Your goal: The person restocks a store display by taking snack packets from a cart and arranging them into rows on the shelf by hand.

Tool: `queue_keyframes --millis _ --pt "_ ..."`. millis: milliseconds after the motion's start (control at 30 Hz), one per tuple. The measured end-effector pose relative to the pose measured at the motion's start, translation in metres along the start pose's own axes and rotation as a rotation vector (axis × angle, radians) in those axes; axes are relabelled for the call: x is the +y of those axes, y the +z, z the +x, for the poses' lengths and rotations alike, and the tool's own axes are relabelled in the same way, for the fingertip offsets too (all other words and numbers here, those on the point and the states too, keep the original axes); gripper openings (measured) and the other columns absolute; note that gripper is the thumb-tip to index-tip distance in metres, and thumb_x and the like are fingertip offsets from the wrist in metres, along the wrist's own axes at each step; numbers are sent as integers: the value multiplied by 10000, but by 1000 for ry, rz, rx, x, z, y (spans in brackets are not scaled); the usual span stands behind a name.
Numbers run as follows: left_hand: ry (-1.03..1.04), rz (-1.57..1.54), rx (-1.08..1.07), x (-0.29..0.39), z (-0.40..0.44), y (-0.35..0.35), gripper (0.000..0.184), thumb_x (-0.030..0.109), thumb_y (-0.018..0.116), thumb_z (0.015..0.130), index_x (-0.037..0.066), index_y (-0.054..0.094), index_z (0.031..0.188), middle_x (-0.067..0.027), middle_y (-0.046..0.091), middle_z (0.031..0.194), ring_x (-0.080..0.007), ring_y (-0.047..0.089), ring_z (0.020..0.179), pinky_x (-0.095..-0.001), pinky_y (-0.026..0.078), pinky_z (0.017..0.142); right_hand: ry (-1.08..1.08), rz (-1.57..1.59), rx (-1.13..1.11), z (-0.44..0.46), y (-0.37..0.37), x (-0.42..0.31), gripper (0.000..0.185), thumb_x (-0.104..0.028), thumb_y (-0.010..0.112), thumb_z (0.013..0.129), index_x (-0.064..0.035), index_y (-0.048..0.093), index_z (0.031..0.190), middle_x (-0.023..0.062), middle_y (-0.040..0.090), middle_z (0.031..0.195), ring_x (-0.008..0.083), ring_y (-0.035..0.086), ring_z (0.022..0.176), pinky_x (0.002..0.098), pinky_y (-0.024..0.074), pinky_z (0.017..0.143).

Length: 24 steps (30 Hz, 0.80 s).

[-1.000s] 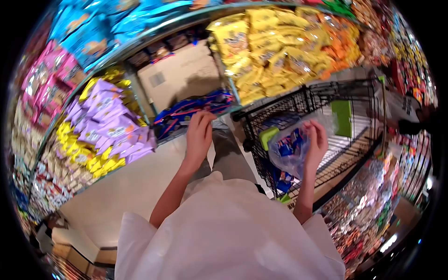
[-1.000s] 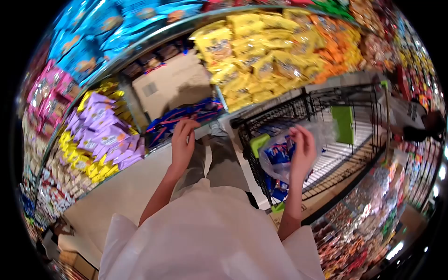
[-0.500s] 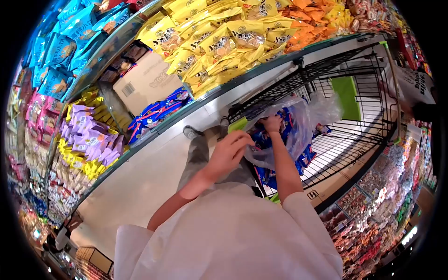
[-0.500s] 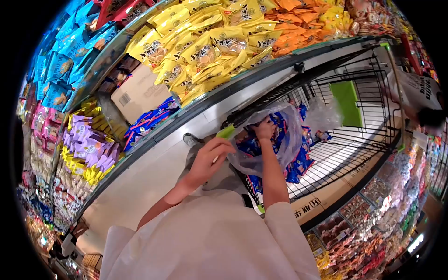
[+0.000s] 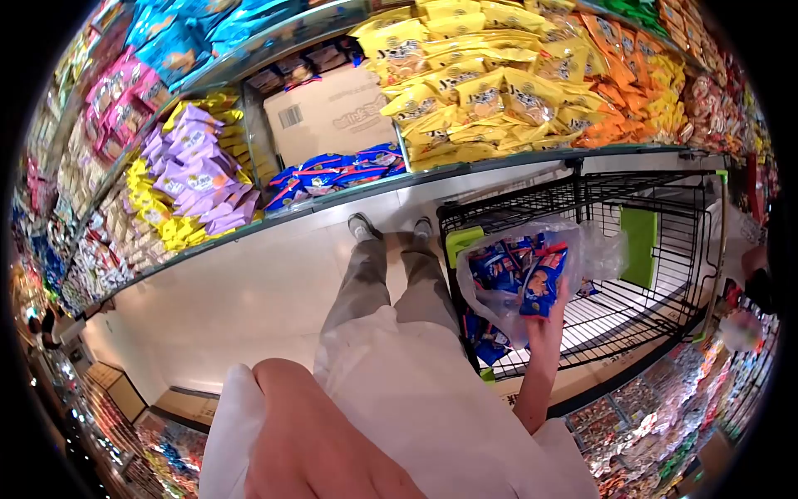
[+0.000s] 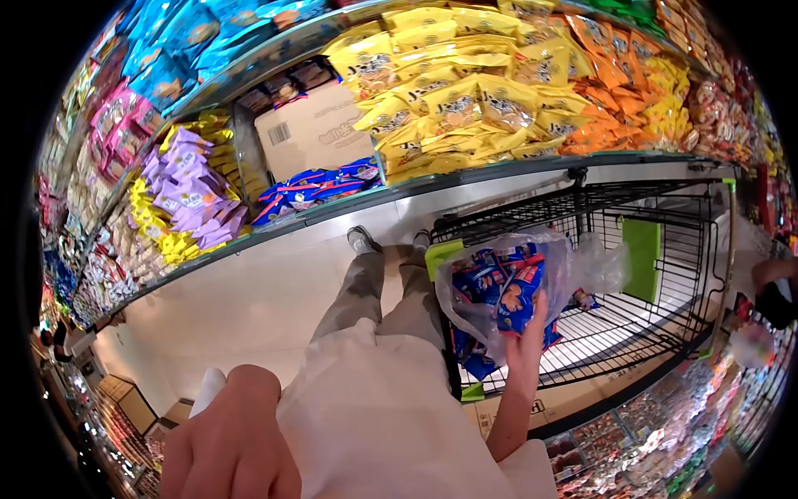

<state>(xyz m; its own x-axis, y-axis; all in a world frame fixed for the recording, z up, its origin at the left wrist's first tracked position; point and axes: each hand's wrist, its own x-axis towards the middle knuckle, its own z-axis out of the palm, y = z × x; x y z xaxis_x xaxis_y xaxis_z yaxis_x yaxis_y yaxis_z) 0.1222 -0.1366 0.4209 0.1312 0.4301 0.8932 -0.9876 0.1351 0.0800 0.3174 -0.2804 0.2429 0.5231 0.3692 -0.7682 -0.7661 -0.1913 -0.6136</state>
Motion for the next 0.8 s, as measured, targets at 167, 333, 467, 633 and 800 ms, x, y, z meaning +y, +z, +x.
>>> queue_keyframes --millis 167,333,467,633,800 --pt "-119 -131 469 56 6 27 219 131 519 852 -59 625 874 -184 585 982 -270 562 812 -286 485 684 163 207 -238 -30 69 4 530 -539 405 832 -54 455 1040 107 492 833 187 400 578 263 352 456" --pt "-172 -171 381 136 11 8 204 102 503 856 -60 624 883 -191 578 1004 -286 562 821 -291 494 697 327 166 -221 -70 163 31 639 -662 421 734 -100 526 1022 145 574 932 227 495 578 272 351 391" --pt "-738 640 510 177 -17 -42 444 102 619 746 49 394 1125 -99 477 1014 -192 446 968 -300 423 756 132 -173 -934 -76 202 61 663 -515 554 735 -45 418 1182 107 543 958 188 548 783 262 466 649" --pt "-907 729 1209 179 -78 -94 463 48 611 766 31 401 1178 -68 497 1085 -146 482 1023 -264 416 854 -1010 -1244 -845 -113 268 78 791 -54 779 512 -65 429 1222 74 509 915 193 522 832 301 435 717" --pt "-623 300 1562 173 -114 -123 273 52 559 826 47 454 1078 -43 540 986 -81 529 893 -214 447 730 -465 -534 -643 -87 265 95 730 30 647 672 -52 290 1303 96 420 1187 171 453 1049 282 379 875"
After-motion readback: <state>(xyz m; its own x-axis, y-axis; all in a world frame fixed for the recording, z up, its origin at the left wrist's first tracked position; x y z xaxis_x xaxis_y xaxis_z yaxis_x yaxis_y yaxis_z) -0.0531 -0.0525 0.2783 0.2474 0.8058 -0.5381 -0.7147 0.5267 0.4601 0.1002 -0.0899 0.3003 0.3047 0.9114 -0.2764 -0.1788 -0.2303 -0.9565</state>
